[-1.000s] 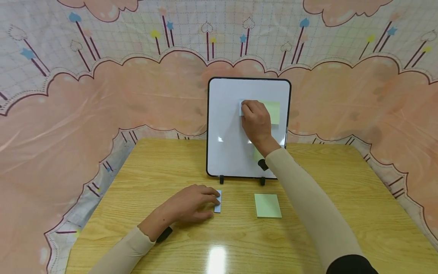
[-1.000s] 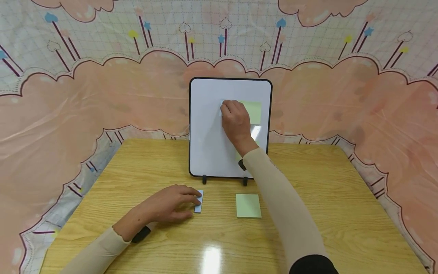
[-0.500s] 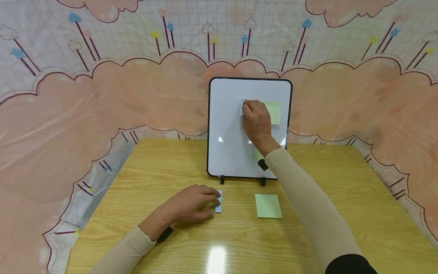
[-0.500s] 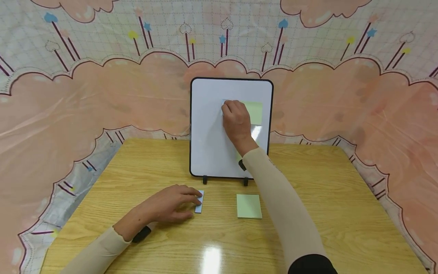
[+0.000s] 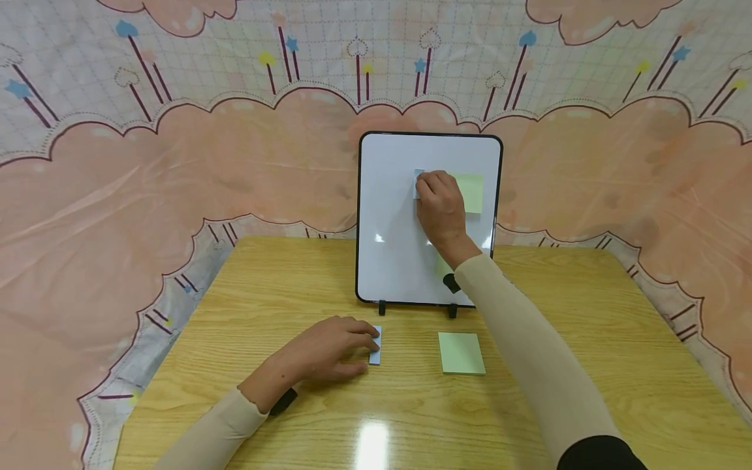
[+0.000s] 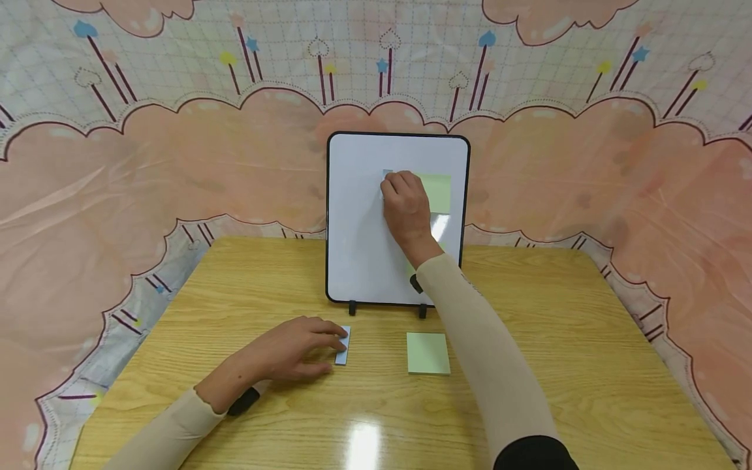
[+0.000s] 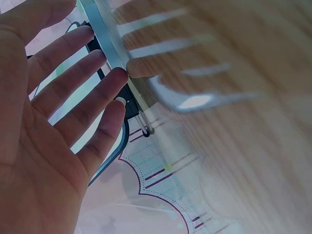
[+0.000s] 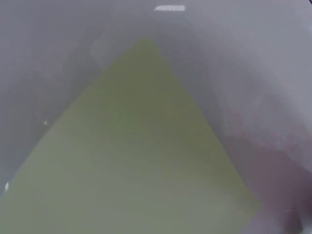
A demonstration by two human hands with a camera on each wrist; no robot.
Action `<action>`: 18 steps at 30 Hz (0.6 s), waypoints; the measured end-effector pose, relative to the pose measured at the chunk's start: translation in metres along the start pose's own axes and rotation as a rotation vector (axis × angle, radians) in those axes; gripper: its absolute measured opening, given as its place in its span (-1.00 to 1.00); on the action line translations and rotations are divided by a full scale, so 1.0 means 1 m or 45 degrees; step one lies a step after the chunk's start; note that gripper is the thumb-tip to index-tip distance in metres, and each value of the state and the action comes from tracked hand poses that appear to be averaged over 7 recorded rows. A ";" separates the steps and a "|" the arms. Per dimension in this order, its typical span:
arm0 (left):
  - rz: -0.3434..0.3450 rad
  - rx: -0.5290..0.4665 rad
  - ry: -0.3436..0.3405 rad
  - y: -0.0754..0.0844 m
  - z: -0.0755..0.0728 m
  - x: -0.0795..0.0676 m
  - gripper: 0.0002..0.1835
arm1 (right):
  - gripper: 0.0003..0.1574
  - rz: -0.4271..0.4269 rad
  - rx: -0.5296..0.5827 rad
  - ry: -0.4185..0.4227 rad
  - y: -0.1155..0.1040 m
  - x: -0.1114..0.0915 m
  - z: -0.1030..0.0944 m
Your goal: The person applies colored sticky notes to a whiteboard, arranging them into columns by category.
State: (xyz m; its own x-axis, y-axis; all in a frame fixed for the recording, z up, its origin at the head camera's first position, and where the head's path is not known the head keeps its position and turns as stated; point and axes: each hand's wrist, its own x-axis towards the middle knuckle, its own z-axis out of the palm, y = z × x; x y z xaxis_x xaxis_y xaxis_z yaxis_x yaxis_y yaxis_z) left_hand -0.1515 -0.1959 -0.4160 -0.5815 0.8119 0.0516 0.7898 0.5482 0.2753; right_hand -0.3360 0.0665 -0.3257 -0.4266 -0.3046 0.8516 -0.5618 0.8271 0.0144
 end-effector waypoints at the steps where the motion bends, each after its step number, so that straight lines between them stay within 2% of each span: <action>1: 0.000 0.002 0.002 0.000 0.000 0.000 -0.68 | -0.89 0.000 0.002 -0.003 0.000 0.000 0.000; 18: -0.015 0.023 -0.004 0.006 0.004 -0.002 -0.67 | -0.89 -0.017 -0.012 -0.001 -0.002 -0.006 -0.002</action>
State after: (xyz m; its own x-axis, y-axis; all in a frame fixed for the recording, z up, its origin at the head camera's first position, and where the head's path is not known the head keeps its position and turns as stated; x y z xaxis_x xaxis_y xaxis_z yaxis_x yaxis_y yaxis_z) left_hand -0.1442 -0.1935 -0.4182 -0.5904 0.8058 0.0452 0.7860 0.5614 0.2588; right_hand -0.3305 0.0680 -0.3299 -0.4197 -0.3157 0.8510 -0.5604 0.8276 0.0307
